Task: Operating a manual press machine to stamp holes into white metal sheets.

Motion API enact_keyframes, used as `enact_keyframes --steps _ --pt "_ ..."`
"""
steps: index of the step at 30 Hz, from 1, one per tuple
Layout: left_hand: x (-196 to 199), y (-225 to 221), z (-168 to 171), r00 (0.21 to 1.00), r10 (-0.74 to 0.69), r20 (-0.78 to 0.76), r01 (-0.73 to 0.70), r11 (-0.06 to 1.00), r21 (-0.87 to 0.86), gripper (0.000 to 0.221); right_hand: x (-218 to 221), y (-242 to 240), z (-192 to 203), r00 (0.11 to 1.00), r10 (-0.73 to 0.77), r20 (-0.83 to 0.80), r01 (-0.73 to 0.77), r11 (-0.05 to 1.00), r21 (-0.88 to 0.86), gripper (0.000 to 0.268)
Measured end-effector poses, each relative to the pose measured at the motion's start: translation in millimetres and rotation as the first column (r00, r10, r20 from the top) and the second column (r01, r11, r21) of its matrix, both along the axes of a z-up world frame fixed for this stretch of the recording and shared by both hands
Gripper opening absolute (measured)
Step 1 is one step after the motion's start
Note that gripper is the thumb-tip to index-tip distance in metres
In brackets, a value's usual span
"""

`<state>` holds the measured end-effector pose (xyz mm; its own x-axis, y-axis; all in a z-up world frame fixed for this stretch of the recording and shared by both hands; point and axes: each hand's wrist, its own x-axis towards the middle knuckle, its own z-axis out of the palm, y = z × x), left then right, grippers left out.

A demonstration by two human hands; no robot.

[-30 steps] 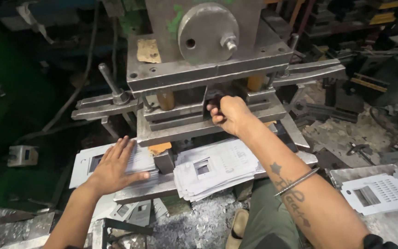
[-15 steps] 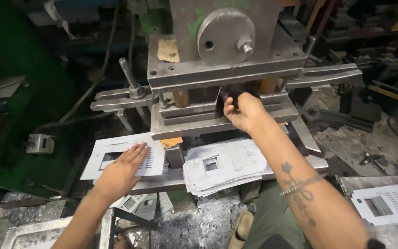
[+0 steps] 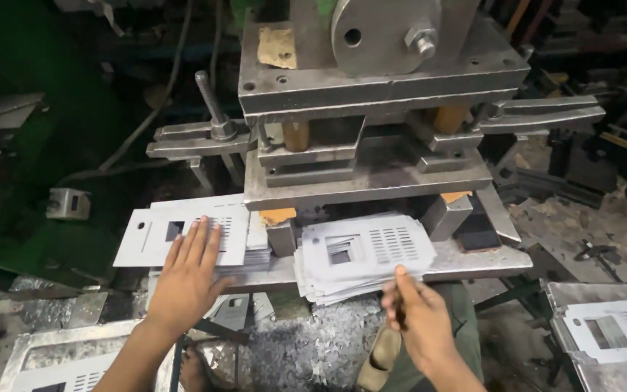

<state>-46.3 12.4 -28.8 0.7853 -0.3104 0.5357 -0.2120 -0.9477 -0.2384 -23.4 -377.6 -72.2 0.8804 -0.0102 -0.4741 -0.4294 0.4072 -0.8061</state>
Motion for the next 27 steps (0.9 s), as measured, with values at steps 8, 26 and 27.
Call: enact_keyframes --steps 8,26,27 --pt "-39.0 -1.8 52.7 0.978 -0.053 -0.203 0.039 0.997 -0.071 0.059 -11.7 7.5 -16.9 0.962 0.255 -0.101 -0.266 0.956 -0.123 0.046" --pt "-21.9 -98.3 91.2 0.947 -0.261 -0.187 0.24 0.962 -0.126 0.078 8.5 18.7 85.9 0.947 -0.112 0.301 0.058 0.981 0.183 0.03" --pt "-17.7 -83.2 90.4 0.96 -0.141 -0.243 0.087 0.972 -0.219 0.089 14.7 8.2 92.8 0.926 -0.157 0.344 0.083 0.972 0.219 0.029"
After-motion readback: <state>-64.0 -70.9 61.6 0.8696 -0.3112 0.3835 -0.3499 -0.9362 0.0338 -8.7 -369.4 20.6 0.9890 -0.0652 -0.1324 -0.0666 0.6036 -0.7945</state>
